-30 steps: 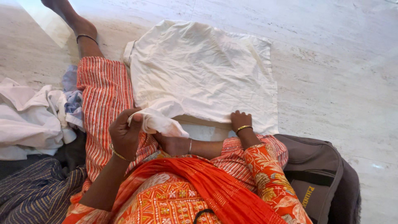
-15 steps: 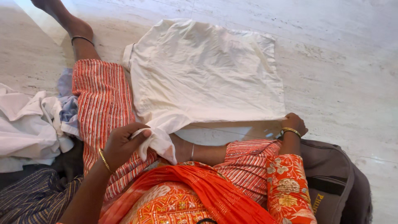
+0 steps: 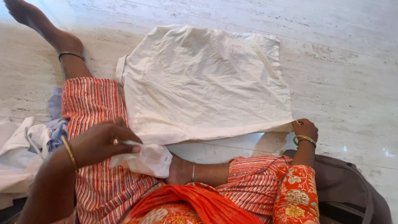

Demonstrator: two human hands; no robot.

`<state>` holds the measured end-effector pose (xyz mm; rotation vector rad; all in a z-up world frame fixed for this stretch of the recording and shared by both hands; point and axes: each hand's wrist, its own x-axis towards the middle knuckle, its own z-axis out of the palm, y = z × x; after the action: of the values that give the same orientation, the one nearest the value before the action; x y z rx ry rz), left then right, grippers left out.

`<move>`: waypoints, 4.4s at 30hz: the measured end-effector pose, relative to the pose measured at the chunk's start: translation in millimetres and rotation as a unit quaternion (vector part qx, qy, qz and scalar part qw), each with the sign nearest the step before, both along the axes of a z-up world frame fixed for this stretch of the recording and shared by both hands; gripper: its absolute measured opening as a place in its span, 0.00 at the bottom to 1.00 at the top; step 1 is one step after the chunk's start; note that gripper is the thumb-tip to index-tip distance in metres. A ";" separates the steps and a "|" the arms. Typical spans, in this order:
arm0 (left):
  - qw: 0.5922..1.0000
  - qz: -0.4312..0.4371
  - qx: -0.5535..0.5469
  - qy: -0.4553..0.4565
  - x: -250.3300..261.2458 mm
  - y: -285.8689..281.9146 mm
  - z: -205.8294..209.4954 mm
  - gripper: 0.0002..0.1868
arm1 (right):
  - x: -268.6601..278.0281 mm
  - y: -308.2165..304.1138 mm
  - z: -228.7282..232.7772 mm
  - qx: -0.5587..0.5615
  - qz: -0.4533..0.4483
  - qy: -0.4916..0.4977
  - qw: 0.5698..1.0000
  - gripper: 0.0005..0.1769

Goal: The person sits on the floor and folds a white shirt by hand. They smooth out the fabric, fold the sleeves and sides, and then fold the shirt into a compact rectangle before placing it into a brown bag.

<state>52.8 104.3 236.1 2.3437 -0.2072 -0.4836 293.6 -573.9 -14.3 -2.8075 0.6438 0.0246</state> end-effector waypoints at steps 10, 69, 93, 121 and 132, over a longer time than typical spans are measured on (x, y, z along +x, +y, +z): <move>0.904 0.306 -0.234 -0.183 253.0 41.6 -81.4 0.25 | 44.5 38.7 -4.0 0.289 -0.079 -0.144 0.943 0.14; 0.866 0.351 0.338 0.116 125.5 51.4 -281.5 0.25 | 62.5 -31.1 -43.4 0.048 0.081 0.236 0.967 0.41; 0.932 0.278 0.232 -0.028 65.3 -34.9 -250.0 0.23 | 11.7 271.1 34.5 0.059 0.473 -0.022 0.879 0.25; 0.942 0.259 0.175 0.118 98.9 -14.3 -249.1 0.22 | 26.0 518.9 136.2 0.108 0.507 -0.270 0.812 0.29; 0.968 0.236 -0.075 0.048 107.9 -25.3 -246.5 0.23 | 38.8 500.0 232.7 0.171 0.450 -0.297 0.825 0.22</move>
<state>160.7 79.0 -10.4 2.1192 0.3448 -0.3294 332.4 -73.8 218.4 -2.2891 -0.7618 -0.4785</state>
